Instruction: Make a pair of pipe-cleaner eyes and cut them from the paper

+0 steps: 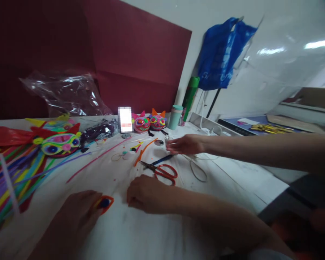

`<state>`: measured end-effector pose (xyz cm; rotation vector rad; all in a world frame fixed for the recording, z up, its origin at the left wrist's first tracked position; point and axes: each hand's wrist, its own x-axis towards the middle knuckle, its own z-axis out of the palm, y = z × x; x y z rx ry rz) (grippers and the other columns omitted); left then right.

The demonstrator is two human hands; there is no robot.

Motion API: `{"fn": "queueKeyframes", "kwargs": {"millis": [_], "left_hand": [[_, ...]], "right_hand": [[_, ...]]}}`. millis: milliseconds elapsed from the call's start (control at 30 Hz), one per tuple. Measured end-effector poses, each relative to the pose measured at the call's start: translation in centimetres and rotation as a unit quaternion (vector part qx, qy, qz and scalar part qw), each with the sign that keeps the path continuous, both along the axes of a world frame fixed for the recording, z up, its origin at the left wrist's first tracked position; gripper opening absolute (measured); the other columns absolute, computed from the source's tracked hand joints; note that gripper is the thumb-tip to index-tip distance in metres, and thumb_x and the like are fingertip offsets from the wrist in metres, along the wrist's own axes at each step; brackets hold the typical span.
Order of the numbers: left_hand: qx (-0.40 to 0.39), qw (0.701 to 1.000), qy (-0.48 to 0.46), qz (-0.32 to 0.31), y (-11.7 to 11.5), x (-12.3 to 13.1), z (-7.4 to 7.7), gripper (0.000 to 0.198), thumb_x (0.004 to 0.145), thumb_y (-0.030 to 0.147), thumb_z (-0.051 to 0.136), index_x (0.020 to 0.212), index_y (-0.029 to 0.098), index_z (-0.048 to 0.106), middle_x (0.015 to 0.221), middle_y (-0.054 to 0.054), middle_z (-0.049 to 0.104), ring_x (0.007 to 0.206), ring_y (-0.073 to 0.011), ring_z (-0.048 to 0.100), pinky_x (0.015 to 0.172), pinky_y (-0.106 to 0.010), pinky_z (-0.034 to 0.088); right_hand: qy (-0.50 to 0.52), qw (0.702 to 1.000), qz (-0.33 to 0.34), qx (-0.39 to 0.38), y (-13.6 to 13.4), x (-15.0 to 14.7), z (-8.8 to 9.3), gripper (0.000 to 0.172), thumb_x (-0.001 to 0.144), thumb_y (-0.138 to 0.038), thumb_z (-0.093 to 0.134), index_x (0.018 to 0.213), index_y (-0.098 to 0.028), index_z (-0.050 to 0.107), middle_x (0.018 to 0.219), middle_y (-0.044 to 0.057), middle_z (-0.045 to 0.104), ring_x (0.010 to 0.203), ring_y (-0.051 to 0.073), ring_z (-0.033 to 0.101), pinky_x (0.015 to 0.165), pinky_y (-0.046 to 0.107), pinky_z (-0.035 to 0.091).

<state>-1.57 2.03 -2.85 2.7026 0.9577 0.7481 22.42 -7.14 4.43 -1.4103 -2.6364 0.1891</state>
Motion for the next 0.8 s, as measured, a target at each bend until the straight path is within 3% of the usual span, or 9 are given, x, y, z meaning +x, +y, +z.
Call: {"fn": "queueKeyframes", "kwargs": {"millis": [200,333,467,533,600,667,733,800], "left_hand": [[0.029,0.998,-0.053,-0.017,0.0,0.0,-0.5,0.024,0.08,0.04,0.054,0.094,0.027,0.068,0.093,-0.003,0.071,0.088,-0.0233,0.064,0.079,-0.035,0.051],[0.046,0.996,-0.067,-0.027,-0.2,-0.2,0.0,0.024,0.081,0.038,0.053,0.093,0.025,0.069,0.095,-0.006,0.07,0.088,-0.0234,0.064,0.079,-0.035,0.051],[0.042,0.995,-0.091,0.007,-0.7,0.2,1.1,0.024,0.078,0.042,0.056,0.087,0.024,0.069,0.088,-0.006,0.07,0.083,-0.0227,0.064,0.076,-0.033,0.053],[0.037,0.993,-0.106,0.02,-1.1,0.4,1.4,0.024,0.078,0.041,0.056,0.086,0.022,0.068,0.085,-0.006,0.07,0.082,-0.0225,0.064,0.075,-0.033,0.053],[0.025,0.994,-0.108,0.023,-1.3,0.5,1.4,0.022,0.079,0.038,0.055,0.087,0.022,0.068,0.086,-0.007,0.069,0.084,-0.0225,0.064,0.076,-0.032,0.052],[0.011,0.994,-0.103,0.021,-1.4,0.5,1.3,0.02,0.08,0.034,0.054,0.089,0.022,0.067,0.089,-0.007,0.068,0.086,-0.0226,0.063,0.078,-0.033,0.051],[0.0,0.995,-0.1,0.019,-1.4,0.4,1.0,0.019,0.08,0.031,0.054,0.091,0.022,0.066,0.091,-0.008,0.067,0.088,-0.0227,0.062,0.08,-0.033,0.05],[-0.008,0.995,-0.101,0.018,-1.3,0.3,0.8,0.018,0.08,0.029,0.055,0.092,0.022,0.066,0.091,-0.007,0.067,0.088,-0.0226,0.061,0.08,-0.033,0.05]], "right_hand": [[-0.023,0.993,0.113,-0.008,-0.4,-0.8,-1.0,0.014,0.09,-0.023,0.054,0.09,-0.014,0.065,0.089,0.003,0.07,0.083,0.014,0.061,0.078,0.023,0.043],[-0.053,0.992,0.116,0.0,-0.6,-1.2,-1.2,0.018,0.09,-0.025,0.053,0.083,-0.014,0.065,0.084,0.003,0.069,0.079,0.014,0.061,0.074,0.022,0.043],[-0.062,0.99,0.123,0.008,-0.9,-1.5,-1.4,0.018,0.091,-0.02,0.049,0.082,-0.014,0.064,0.082,0.004,0.069,0.08,0.015,0.062,0.074,0.024,0.043],[-0.047,0.997,0.053,-0.008,-0.7,-1.3,-1.3,0.017,0.089,-0.016,0.047,0.087,-0.014,0.065,0.086,0.005,0.07,0.083,0.017,0.063,0.072,0.024,0.044],[-0.039,0.994,-0.097,-0.029,0.1,-0.8,-1.0,0.025,0.088,-0.016,0.045,0.104,-0.016,0.064,0.091,0.007,0.071,0.083,0.019,0.066,0.068,0.026,0.045],[-0.049,0.972,-0.227,-0.035,1.6,-0.2,-0.7,0.04,0.088,-0.018,0.041,0.126,-0.019,0.053,0.097,0.01,0.071,0.083,0.023,0.068,0.065,0.028,0.046],[-0.066,0.959,-0.275,-0.032,3.4,0.5,-0.5,0.05,0.088,-0.018,0.039,0.138,-0.019,0.041,0.1,0.014,0.07,0.085,0.026,0.068,0.065,0.031,0.047],[-0.075,0.956,-0.281,-0.032,5.4,1.0,-0.5,0.056,0.086,-0.017,0.039,0.142,-0.018,0.033,0.103,0.016,0.069,0.088,0.029,0.067,0.066,0.034,0.047]]}}
